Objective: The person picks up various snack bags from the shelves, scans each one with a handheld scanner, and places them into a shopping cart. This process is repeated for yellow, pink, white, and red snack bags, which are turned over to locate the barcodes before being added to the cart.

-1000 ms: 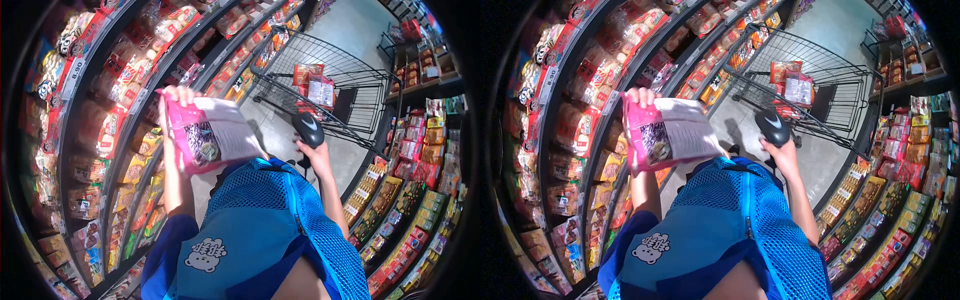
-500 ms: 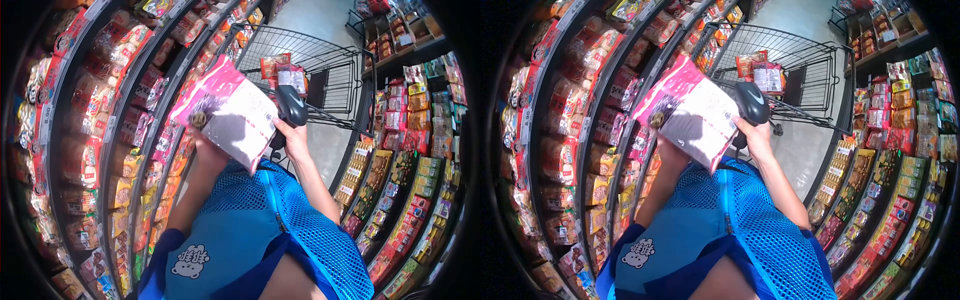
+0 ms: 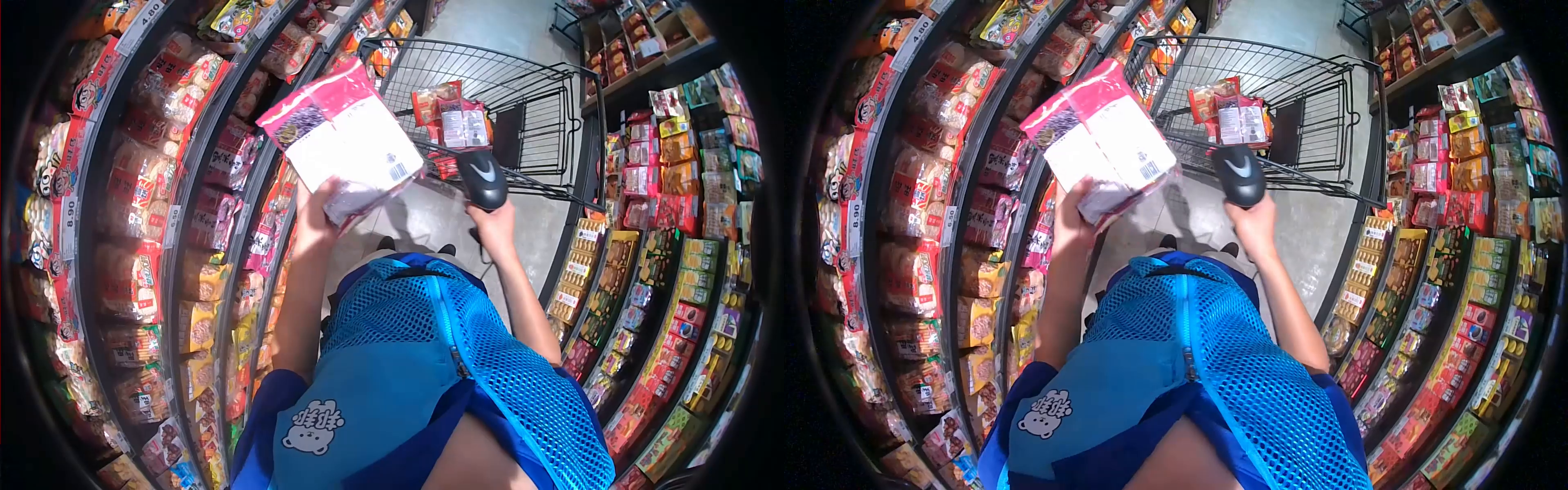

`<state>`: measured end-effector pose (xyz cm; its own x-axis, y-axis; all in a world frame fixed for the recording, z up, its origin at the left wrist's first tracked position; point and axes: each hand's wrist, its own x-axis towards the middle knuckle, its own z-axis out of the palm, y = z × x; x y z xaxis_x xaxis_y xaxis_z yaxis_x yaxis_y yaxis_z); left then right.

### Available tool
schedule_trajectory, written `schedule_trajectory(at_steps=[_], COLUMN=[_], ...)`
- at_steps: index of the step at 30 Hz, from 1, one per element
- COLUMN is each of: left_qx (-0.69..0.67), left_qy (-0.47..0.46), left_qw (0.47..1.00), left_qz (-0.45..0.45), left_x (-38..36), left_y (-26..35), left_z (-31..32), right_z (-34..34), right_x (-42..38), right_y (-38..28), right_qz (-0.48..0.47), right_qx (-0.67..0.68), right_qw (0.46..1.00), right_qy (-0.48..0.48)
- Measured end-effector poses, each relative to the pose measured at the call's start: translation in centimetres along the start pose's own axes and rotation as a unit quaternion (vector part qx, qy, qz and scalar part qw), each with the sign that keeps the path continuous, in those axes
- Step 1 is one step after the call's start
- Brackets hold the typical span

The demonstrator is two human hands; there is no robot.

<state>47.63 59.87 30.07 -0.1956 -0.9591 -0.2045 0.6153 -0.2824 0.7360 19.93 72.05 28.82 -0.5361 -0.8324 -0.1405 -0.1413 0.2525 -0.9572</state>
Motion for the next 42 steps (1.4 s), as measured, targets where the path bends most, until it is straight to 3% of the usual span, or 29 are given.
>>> schedule_trajectory(at_steps=[1, 4, 6, 9, 12, 14, 16, 19, 25, 29, 35, 39, 42], left_qx=[0.006, 0.053, 0.063, 0.077, 0.093, 0.09, 0.098, 0.1, 0.133, 0.111, 0.104, 0.173, 0.181], left_qy=[0.011, 0.011, 0.015, 0.019, 0.022, 0.011, 0.005, -0.004, -0.005, 0.001, 0.034, -0.034, -0.079], left_qw=[1.0, 0.998, 0.996, 0.993, 0.99, 0.991, 0.99, 0.99, 0.984, 0.99, 0.994, 0.984, 0.979], left_qz=[-0.024, 0.038, 0.057, 0.088, 0.102, 0.098, 0.098, 0.101, 0.116, 0.085, -0.011, -0.032, -0.055], left_x=[0.4, 0.6, 0.7, 1.1, 1.3, 1.1, 1.2, 1.1, 1.4, 1.4, 5.7, 12.3, 17.2], left_y=[0.4, 2.4, 3.2, 3.1, 2.6, 2.5, 2.3, 2.2, 1.8, 0.8, -4.4, -11.8, -17.4], left_z=[-1.2, -0.1, 0.3, -0.1, -0.2, -0.1, -0.5, -0.9, -2.4, -2.0, -1.2, 0.7, 5.4], right_z=[-1.1, -4.6, -6.0, -5.9, -3.0, -0.2, 2.1, 4.0, 2.8, 1.8, -1.8, -6.9, -10.5], right_x=[0.2, 0.0, -0.6, -1.2, -1.7, -2.3, -2.6, -2.9, -4.1, -4.2, -6.5, -9.5, -12.4], right_y=[1.2, 4.3, 5.9, 8.6, 12.2, 6.3, 2.2, -1.6, -8.7, -7.4, -2.1, 2.8, 6.0], right_qz=[0.001, 0.041, 0.051, 0.147, 0.133, 0.199, 0.192, 0.148, 0.085, 0.086, 0.112, 0.216, 0.238], right_qx=[-0.034, -0.152, -0.234, -0.295, -0.202, -0.14, -0.105, 0.002, 0.068, 0.054, 0.069, 0.047, 0.079], right_qw=[0.999, 0.987, 0.971, 0.943, 0.967, 0.956, 0.952, 0.959, 0.964, 0.965, 0.985, 0.975, 0.965], right_qy=[0.017, 0.045, 0.024, -0.038, -0.081, -0.166, -0.213, -0.24, -0.244, -0.243, -0.115, -0.017, 0.074])
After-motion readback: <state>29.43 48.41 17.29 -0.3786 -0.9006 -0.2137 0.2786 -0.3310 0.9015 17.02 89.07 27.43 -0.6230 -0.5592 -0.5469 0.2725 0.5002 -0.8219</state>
